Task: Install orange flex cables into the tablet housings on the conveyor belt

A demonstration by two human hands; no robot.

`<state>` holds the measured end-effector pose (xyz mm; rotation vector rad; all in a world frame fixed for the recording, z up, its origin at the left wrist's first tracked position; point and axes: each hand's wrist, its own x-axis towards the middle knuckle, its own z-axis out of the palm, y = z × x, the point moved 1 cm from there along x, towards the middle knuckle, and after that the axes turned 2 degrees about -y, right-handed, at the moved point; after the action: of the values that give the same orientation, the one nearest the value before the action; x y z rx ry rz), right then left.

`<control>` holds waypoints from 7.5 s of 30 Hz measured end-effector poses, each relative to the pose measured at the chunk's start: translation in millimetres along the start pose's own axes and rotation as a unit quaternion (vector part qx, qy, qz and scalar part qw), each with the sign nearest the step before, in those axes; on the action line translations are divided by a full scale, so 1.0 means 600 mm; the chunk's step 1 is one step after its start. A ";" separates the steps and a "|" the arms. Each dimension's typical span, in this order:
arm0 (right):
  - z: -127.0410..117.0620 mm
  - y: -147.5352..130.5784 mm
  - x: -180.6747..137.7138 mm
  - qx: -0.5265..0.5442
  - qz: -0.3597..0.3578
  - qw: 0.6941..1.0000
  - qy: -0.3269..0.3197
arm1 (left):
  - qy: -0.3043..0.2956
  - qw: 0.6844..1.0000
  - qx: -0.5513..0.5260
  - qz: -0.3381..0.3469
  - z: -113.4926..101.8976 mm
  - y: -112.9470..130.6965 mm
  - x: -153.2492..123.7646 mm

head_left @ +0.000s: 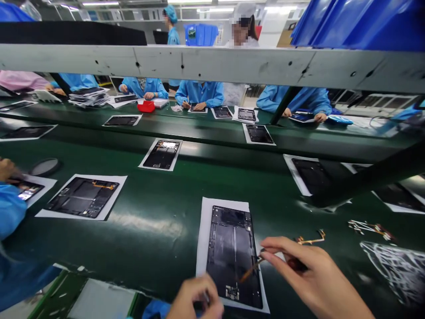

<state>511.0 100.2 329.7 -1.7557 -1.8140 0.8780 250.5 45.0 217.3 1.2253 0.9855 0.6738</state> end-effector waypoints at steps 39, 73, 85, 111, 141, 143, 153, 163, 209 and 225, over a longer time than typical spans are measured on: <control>0.174 0.046 0.286 -0.242 0.003 0.958 -0.155 | -0.010 0.737 0.594 0.323 -0.057 0.029 0.178; 0.168 0.080 0.252 -0.200 -0.057 0.977 -0.040 | -0.023 0.798 0.488 0.352 -0.071 -0.004 0.181; 0.164 0.076 0.251 -0.203 -0.061 0.977 -0.033 | -0.040 0.780 0.512 0.358 -0.075 0.001 0.178; 0.168 0.078 0.252 -0.209 -0.058 0.976 -0.035 | -0.064 0.743 0.568 0.348 -0.073 0.012 0.176; 0.179 0.024 0.049 -0.180 -0.095 0.976 -0.079 | -0.207 0.772 0.499 0.335 -0.137 0.039 0.172; 0.189 0.017 0.053 -0.220 -0.101 0.966 -0.085 | -0.208 0.774 0.496 0.334 -0.143 0.040 0.168; 0.211 -0.001 0.063 -0.312 -0.145 0.935 -0.085 | -0.215 0.768 0.502 0.334 -0.141 0.030 0.159; 0.219 0.006 0.055 -0.244 -0.159 0.955 -0.052 | -0.212 0.771 0.499 0.334 -0.140 0.031 0.161; 0.240 -0.007 0.063 -0.303 -0.141 0.939 -0.076 | -0.262 0.766 0.510 0.290 -0.144 0.030 0.163; 0.121 0.156 -0.010 0.173 0.102 0.934 0.294 | -0.085 0.785 0.599 0.131 -0.111 0.106 0.392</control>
<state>524.5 82.9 213.2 -1.7447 -1.0389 0.6041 300.7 292.4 218.1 2.5301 1.1051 0.0367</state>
